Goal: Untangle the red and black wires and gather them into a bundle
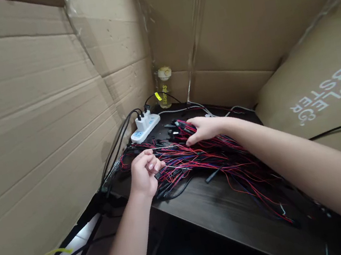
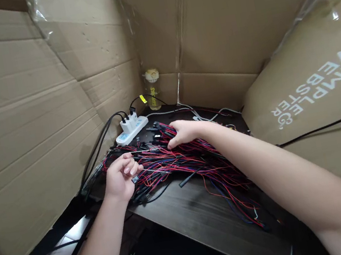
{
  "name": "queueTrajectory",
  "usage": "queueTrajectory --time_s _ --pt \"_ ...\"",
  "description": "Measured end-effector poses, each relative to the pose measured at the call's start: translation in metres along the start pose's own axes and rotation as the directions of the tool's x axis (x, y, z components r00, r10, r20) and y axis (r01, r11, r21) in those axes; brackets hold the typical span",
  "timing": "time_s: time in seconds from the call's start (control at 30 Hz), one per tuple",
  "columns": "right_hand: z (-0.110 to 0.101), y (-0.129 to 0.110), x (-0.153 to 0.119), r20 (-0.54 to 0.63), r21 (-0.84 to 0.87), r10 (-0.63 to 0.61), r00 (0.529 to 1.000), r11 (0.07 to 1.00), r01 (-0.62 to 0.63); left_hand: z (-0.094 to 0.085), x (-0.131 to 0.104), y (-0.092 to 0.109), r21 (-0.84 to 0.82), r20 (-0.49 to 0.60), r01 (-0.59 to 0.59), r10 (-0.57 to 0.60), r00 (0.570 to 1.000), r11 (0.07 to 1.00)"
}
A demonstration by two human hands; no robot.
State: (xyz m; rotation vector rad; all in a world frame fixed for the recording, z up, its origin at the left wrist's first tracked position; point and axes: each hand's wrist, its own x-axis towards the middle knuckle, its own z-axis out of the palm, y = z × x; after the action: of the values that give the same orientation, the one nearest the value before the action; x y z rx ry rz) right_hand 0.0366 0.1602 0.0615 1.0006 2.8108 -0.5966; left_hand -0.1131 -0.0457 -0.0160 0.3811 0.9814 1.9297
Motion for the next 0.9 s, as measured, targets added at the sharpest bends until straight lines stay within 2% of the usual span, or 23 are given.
queueTrajectory --time_s 0.07,0.13,0.2,0.23,0.27,0.3,0.4,0.5,0.6,0.73,0.83,0.9 --pt "0.009 -0.007 -0.01 -0.035 -0.06 0.014 0.999 0.998 -0.016 0.001 0.001 -0.001 0.015 -0.006 0.006 -0.006 1.0 1.0" --pt "0.013 -0.018 -0.028 -0.182 -0.152 -0.078 0.98 0.987 0.05 0.001 0.002 -0.001 0.033 -0.008 0.018 -0.017 1.0 0.999" --pt "0.016 -0.032 -0.046 -0.355 -0.22 -0.27 0.895 0.955 0.2 0.001 0.003 -0.001 0.041 0.001 0.021 -0.021 1.0 0.999" --pt "0.018 -0.04 -0.053 -0.379 -0.207 -0.345 0.859 0.936 0.285 0.001 0.003 -0.002 0.041 0.012 0.011 -0.011 1.0 0.999" --pt "0.022 -0.047 -0.057 -0.342 -0.174 -0.4 0.851 0.916 0.36 0.001 0.002 -0.002 0.037 0.03 -0.01 0.009 0.999 0.999" --pt "0.026 -0.053 -0.059 -0.243 -0.138 -0.449 0.86 0.893 0.428 0.0 0.001 -0.002 0.03 0.053 -0.043 0.041 0.998 0.999" --pt "0.043 -0.064 -0.051 -0.016 -0.145 -0.52 0.854 0.846 0.513 -0.001 -0.005 -0.005 -0.01 0.139 -0.18 0.179 0.974 0.984" --pt "0.053 -0.063 -0.037 0.081 -0.19 -0.545 0.834 0.813 0.55 -0.003 -0.011 -0.008 -0.071 0.23 -0.296 0.304 0.924 0.953" --pt "0.05 -0.063 -0.032 0.129 -0.25 -0.53 0.838 0.801 0.544 -0.008 -0.018 -0.009 -0.124 0.329 -0.345 0.366 0.87 0.931" --pt "0.038 -0.069 -0.029 0.22 -0.289 -0.455 0.863 0.814 0.503 -0.015 -0.031 -0.006 -0.116 0.475 -0.355 0.365 0.801 0.928" --pt "0.033 -0.078 -0.023 0.289 -0.29 -0.401 0.869 0.829 0.479 -0.014 -0.047 -0.002 0.007 0.551 -0.356 0.294 0.781 0.934" --pt "0.037 -0.084 -0.017 0.336 -0.342 -0.381 0.861 0.803 0.488 -0.008 -0.058 0.0 0.137 0.586 -0.354 0.212 0.782 0.925"
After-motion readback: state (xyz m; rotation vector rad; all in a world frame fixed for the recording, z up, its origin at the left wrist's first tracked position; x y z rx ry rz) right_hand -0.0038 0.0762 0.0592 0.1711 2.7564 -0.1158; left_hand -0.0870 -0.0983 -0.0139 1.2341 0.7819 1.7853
